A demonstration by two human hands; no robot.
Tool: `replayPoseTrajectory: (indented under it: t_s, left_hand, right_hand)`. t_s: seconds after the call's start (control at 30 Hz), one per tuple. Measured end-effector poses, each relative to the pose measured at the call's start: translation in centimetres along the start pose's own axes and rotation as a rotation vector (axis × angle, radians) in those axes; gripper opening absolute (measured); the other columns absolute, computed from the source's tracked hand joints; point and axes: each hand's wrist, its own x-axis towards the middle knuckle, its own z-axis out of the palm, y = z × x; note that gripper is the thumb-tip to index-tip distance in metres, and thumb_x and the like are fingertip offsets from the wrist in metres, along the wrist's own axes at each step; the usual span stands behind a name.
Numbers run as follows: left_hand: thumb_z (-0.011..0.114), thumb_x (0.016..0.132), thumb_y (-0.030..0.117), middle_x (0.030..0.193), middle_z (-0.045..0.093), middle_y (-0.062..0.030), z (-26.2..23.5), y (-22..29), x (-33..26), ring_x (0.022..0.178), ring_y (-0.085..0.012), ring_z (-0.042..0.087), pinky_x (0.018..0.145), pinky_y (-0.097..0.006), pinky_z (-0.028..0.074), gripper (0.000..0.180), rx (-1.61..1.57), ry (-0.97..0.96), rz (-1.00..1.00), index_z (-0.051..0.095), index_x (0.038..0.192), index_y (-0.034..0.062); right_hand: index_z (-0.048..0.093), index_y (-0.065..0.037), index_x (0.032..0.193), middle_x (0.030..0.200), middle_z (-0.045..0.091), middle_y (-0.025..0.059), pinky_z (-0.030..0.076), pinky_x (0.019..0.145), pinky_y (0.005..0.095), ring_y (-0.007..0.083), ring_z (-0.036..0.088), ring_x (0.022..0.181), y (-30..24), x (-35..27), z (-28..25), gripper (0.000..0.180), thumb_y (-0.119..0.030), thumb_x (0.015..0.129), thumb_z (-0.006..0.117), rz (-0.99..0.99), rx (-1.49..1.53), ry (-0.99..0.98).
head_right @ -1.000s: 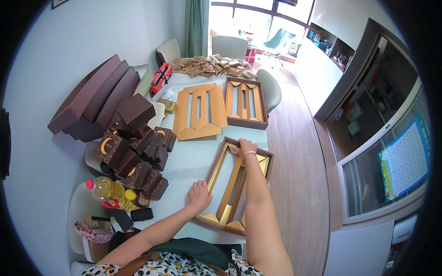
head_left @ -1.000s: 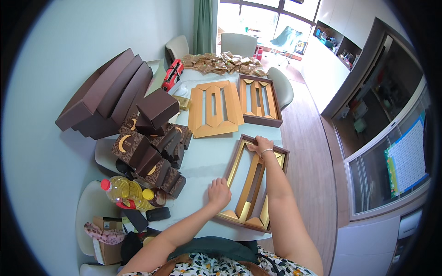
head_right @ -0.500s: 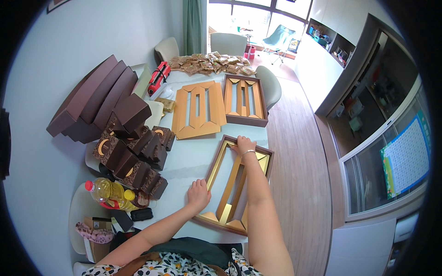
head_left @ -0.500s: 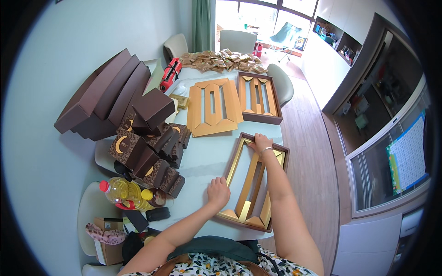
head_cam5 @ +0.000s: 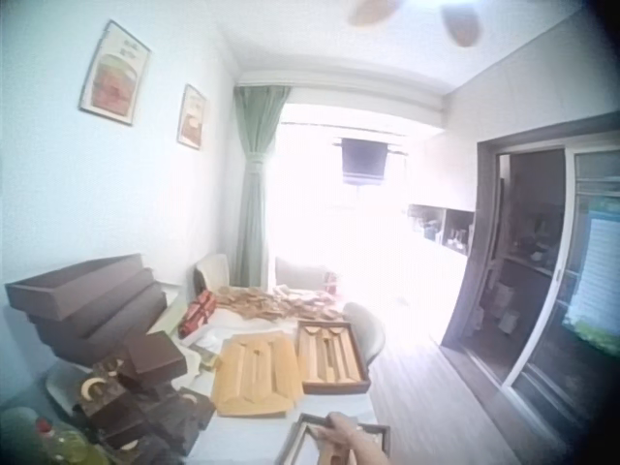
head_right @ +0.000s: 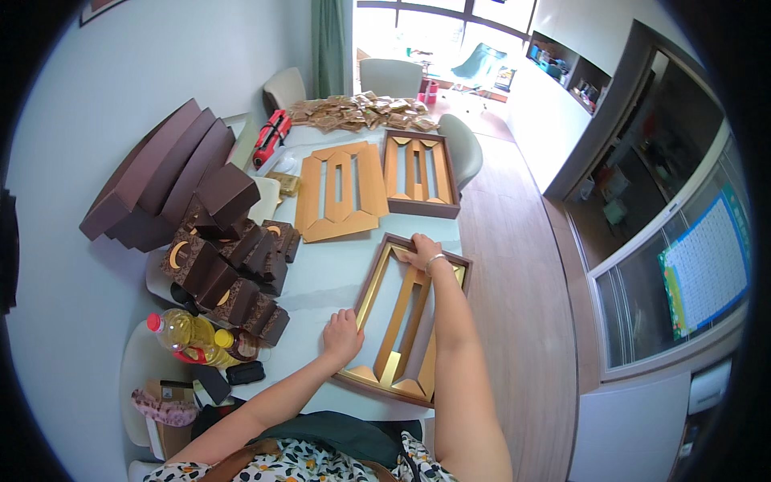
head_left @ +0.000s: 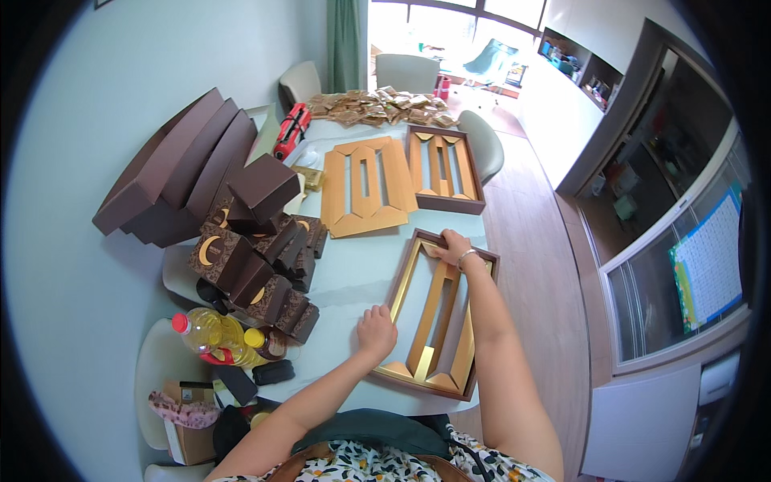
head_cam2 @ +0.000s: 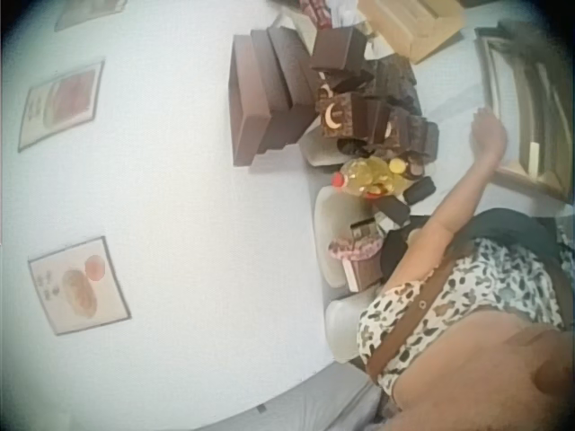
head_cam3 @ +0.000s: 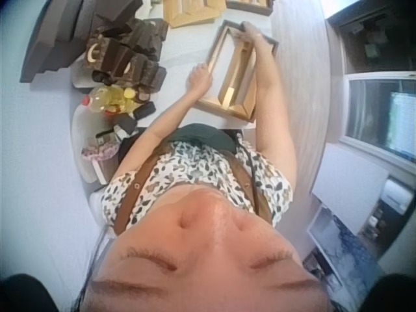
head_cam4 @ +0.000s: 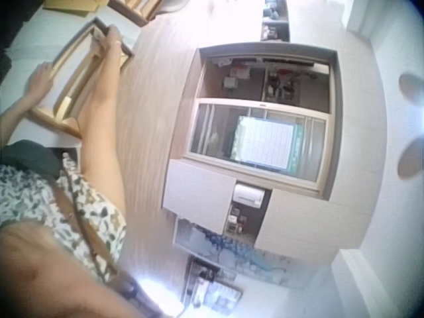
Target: The person assembles rectangular cardboard boxes by folding flat pieces and inserting them into brown frames. They handle multiple box components, folding the sides and securing them into the frame structure on a table.
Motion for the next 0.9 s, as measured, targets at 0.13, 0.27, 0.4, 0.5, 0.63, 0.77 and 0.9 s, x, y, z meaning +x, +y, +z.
replayPoseTrajectory:
  t_s: [0.13, 0.27, 0.4, 0.5, 0.63, 0.77, 0.9]
  left_hand:
    - [0.071, 0.074, 0.020, 0.097, 0.055, -0.0113, -0.3, 0.1, 0.0, 0.094, -0.0290, 0.056, 0.075, -0.043, 0.049, 0.036, -0.008, -0.008, 0.010, 0.049, 0.098, 0.0044]
    - [0.071, 0.074, 0.020, 0.099, 0.055, -0.0113, 0.1, 0.1, 0.2, 0.096, -0.0288, 0.055, 0.075, -0.043, 0.049, 0.037, -0.019, -0.011, 0.022, 0.049, 0.099, 0.0045]
    - [0.070, 0.074, 0.020, 0.099, 0.055, -0.0112, 0.1, 0.0, 0.2, 0.096, -0.0289, 0.055, 0.076, -0.043, 0.048, 0.036, -0.012, -0.022, 0.023, 0.050, 0.100, 0.0045]
    - [0.070, 0.074, 0.020, 0.099, 0.055, -0.0111, 0.1, 0.2, 0.1, 0.096, -0.0290, 0.055, 0.076, -0.043, 0.048, 0.036, -0.011, -0.020, 0.028, 0.050, 0.100, 0.0046]
    - [0.070, 0.074, 0.020, 0.099, 0.055, -0.0112, 0.1, 0.0, 0.1, 0.096, -0.0289, 0.055, 0.076, -0.043, 0.048, 0.037, -0.004, -0.025, 0.023, 0.050, 0.100, 0.0046]
    - [0.070, 0.074, 0.020, 0.099, 0.055, -0.0112, -0.2, 0.0, 0.0, 0.096, -0.0289, 0.055, 0.076, -0.044, 0.048, 0.036, 0.002, -0.030, 0.021, 0.050, 0.100, 0.0046]
    - [0.071, 0.074, 0.019, 0.099, 0.055, -0.0113, -0.2, 0.1, 0.0, 0.096, -0.0289, 0.054, 0.075, -0.043, 0.048, 0.037, 0.000, -0.039, 0.023, 0.049, 0.100, 0.0044]
  right_hand:
    - [0.058, -0.006, 0.116, 0.107, 0.067, 0.0120, 0.049, 0.089, 0.0386, 0.0296, 0.064, 0.098, 5.2, -1.9, -2.5, 0.050, -0.036, 0.079, 0.072, 0.101, 0.384, 0.010]
    - [0.061, -0.006, 0.115, 0.112, 0.065, 0.0162, 0.049, 0.091, 0.0383, 0.0318, 0.062, 0.103, 9.6, -5.1, -3.1, 0.053, -0.034, 0.073, 0.076, 0.145, 0.194, -0.008]
    - [0.063, -0.005, 0.114, 0.112, 0.063, 0.0185, 0.047, 0.092, 0.0392, 0.0339, 0.059, 0.106, 9.1, -6.2, -3.2, 0.057, -0.034, 0.069, 0.079, 0.143, 0.093, 0.048]
    - [0.063, -0.003, 0.105, 0.103, 0.065, 0.0193, 0.049, 0.086, 0.0399, 0.0347, 0.061, 0.098, 9.3, -6.4, -2.7, 0.053, -0.036, 0.067, 0.081, 0.109, 0.086, 0.102]
    - [0.060, -0.002, 0.100, 0.106, 0.063, 0.0181, 0.048, 0.087, 0.0401, 0.0338, 0.059, 0.101, 8.4, -6.2, -2.7, 0.051, -0.039, 0.069, 0.080, 0.142, -0.006, 0.081]
    - [0.056, -0.004, 0.102, 0.110, 0.061, 0.0156, 0.048, 0.088, 0.0407, 0.0338, 0.057, 0.105, 6.8, -6.5, -2.4, 0.047, -0.038, 0.075, 0.075, 0.190, -0.133, 0.101]
    - [0.053, -0.006, 0.106, 0.113, 0.060, 0.0135, 0.048, 0.089, 0.0418, 0.0335, 0.056, 0.106, 6.7, -6.5, -2.4, 0.044, -0.037, 0.080, 0.071, 0.200, -0.197, 0.058]
